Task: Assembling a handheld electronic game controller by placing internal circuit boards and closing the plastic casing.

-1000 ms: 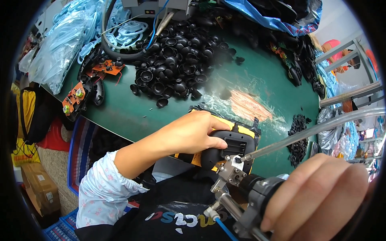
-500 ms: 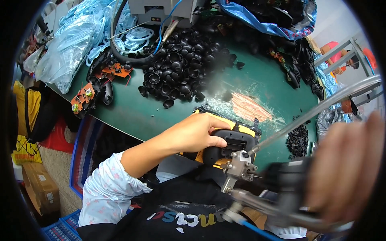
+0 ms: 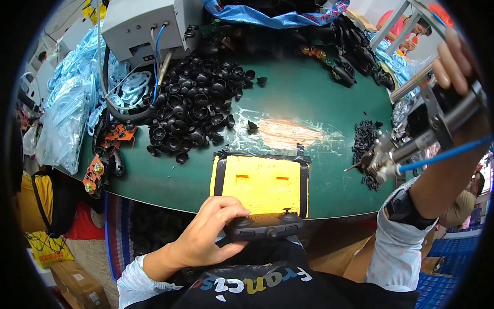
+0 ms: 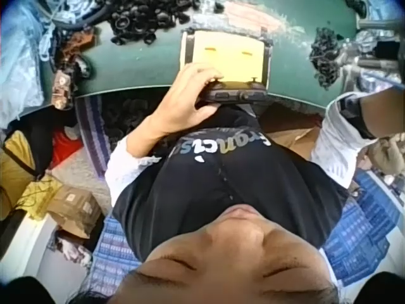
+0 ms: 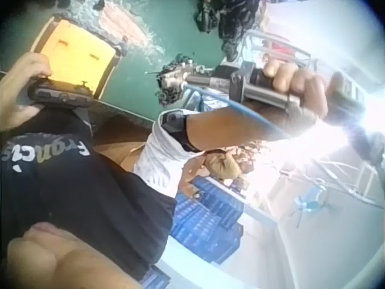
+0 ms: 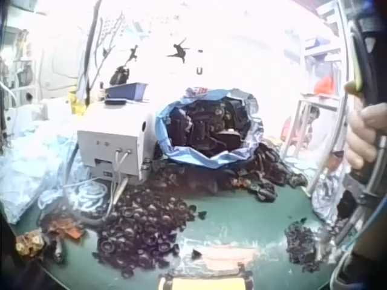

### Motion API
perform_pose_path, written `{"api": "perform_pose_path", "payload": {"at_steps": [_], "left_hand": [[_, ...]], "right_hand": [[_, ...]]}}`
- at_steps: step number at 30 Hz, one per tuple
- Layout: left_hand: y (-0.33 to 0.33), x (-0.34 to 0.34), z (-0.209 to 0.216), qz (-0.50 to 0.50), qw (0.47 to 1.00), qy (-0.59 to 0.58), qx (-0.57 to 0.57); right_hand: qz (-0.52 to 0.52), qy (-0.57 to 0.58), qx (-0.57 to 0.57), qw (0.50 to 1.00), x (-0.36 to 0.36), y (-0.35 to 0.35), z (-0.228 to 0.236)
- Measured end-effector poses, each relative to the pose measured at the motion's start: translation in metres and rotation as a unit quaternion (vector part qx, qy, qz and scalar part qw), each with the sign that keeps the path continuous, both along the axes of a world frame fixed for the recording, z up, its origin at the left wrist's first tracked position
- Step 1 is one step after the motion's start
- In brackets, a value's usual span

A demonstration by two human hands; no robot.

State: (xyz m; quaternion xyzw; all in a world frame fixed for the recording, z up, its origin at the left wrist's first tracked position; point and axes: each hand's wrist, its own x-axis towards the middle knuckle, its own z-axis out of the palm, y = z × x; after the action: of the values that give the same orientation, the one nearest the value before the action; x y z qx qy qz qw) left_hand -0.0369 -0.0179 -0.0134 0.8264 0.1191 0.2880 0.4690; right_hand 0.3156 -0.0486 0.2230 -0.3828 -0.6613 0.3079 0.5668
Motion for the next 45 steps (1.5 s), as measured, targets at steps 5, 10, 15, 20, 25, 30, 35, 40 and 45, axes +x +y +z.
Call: {"api": "perform_pose_path", "payload": {"at_steps": [5,10,15,20,25,30,35,40,45], "left_hand": [[0.024,-0.026,0.042,-0.037,0.994,0.079,0.066],[0.068,-0.092,0.092,-0.086,0.949,0.284,0.106],[0.059,-0.019,0.029,0.094,0.979,0.147,0.104],[0.067,0.026,-0.021,0.168,0.97,0.088,0.15],[0.076,0.057,-0.036,0.192,0.962,0.118,0.156],[0.087,0.057,-0.042,0.192,0.972,0.1,0.095],[0.099,0.066,-0.026,0.277,0.894,0.201,0.289],[0.108,0.08,-0.008,0.264,0.842,0.303,0.359],[0.104,0.112,-0.011,0.175,0.918,0.181,0.306]], "right_hand": [[-0.133,0.005,0.122,0.984,0.008,0.009,-0.041],[-0.093,-0.035,-0.091,0.991,-0.018,-0.001,-0.037],[-0.12,0.071,0.007,0.99,0.002,0.004,-0.044],[-0.143,0.006,-0.04,0.989,-0.03,0.01,-0.048],[-0.204,-0.034,-0.052,0.977,-0.029,0.015,-0.052],[-0.196,0.005,-0.021,0.98,-0.011,0.031,-0.062],[-0.194,0.04,-0.082,0.977,0.01,0.029,-0.055],[-0.166,0.018,-0.047,0.985,0.009,0.039,-0.063],[-0.244,-0.112,0.022,0.963,-0.001,0.033,-0.055]]}}
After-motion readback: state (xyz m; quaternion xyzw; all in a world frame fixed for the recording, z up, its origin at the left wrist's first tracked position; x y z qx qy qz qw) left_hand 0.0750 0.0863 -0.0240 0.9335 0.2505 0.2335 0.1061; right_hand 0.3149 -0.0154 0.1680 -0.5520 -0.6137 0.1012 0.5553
